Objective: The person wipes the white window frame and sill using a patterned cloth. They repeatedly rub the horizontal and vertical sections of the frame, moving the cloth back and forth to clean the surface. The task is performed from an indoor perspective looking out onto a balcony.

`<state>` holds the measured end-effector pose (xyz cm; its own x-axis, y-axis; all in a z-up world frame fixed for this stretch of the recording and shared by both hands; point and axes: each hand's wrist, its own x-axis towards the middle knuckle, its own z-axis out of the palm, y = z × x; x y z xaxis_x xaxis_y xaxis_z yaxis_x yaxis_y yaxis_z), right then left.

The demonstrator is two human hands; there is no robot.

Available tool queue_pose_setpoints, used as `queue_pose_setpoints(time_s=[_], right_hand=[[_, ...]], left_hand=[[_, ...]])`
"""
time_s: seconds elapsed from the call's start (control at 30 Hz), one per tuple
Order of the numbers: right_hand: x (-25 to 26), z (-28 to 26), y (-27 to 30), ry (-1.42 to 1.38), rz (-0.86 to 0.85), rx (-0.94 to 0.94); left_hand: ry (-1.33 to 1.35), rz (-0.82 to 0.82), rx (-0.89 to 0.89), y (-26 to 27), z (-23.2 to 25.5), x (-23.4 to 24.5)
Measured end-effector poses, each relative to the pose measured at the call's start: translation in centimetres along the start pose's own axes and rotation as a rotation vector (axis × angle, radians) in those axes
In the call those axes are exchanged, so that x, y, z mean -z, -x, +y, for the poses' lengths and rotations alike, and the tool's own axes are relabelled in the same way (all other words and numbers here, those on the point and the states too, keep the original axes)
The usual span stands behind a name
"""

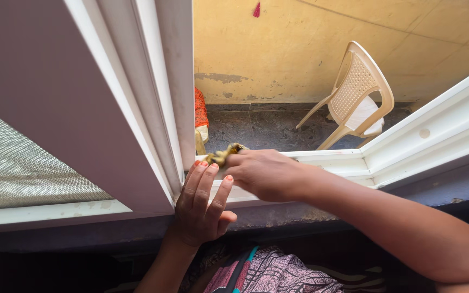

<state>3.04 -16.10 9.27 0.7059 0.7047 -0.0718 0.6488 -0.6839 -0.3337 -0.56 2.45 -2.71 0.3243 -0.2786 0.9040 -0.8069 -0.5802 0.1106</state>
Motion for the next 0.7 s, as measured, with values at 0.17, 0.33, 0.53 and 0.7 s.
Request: queue_pose_setpoints(time_s=[0.17,0.33,0.53,0.7], right_hand=[[3.5,6.5,6.5,0.203,-0.443,-0.604],[6.3,10.0,12.6,0.460,-0.438,-0.975],[4.3,11.6,14.1,0.618,-0.406,-0.885],[2.6,12.5,13.7,0.627,-0.301,-0.860]], left_hand=[[-0.023,-0.029,-0.002,-0.2,0.0,-0.1],[-0.092,-0.078,0.009,-0.8,0.2,-0.1],[-0.119,-0.123,0.011,-0.9,0.4,-0.2],[-0.139,-0.127,0.040,-1.1,0.8,-0.4]])
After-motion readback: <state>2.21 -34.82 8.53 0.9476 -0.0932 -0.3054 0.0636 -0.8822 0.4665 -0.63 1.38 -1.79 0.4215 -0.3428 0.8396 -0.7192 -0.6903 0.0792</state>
